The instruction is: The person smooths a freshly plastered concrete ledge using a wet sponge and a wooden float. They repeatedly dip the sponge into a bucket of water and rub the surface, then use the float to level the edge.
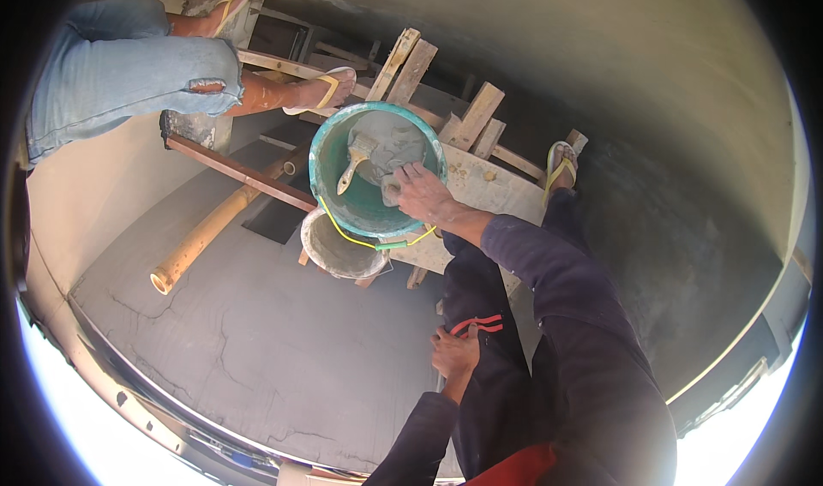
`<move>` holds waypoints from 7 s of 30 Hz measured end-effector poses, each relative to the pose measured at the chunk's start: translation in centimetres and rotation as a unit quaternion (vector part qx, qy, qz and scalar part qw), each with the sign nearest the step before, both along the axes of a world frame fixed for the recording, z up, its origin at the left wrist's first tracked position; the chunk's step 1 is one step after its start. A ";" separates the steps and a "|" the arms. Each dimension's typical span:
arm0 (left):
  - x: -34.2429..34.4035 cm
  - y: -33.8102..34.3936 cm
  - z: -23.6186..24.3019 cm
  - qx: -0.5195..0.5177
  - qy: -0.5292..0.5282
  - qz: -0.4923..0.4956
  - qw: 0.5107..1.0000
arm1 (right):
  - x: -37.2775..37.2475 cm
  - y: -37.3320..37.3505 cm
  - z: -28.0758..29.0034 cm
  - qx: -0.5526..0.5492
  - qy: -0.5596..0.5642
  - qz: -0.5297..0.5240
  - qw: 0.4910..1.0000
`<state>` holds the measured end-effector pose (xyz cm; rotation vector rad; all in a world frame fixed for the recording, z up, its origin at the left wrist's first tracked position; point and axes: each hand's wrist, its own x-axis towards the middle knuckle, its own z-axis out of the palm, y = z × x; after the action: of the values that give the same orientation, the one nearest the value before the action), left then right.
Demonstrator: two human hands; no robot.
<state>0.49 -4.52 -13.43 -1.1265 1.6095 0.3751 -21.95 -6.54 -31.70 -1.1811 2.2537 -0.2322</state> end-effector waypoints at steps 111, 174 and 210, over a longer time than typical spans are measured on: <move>-9.8 0.6 25.4 0.106 0.345 0.193 0.913 | -12.8 51.8 42.2 -0.025 0.302 -0.590 0.748; -16.9 9.8 19.5 0.228 0.407 0.054 0.883 | -2.9 49.7 54.3 -0.626 -0.528 -0.542 0.189; -11.1 11.9 16.8 0.163 0.314 0.204 0.913 | -14.7 47.7 42.6 -0.011 0.269 -0.533 0.802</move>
<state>-10.65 7.43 3.36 -1.1360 1.7438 1.3466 -36.63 41.17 10.94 0.2233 3.2069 -0.3700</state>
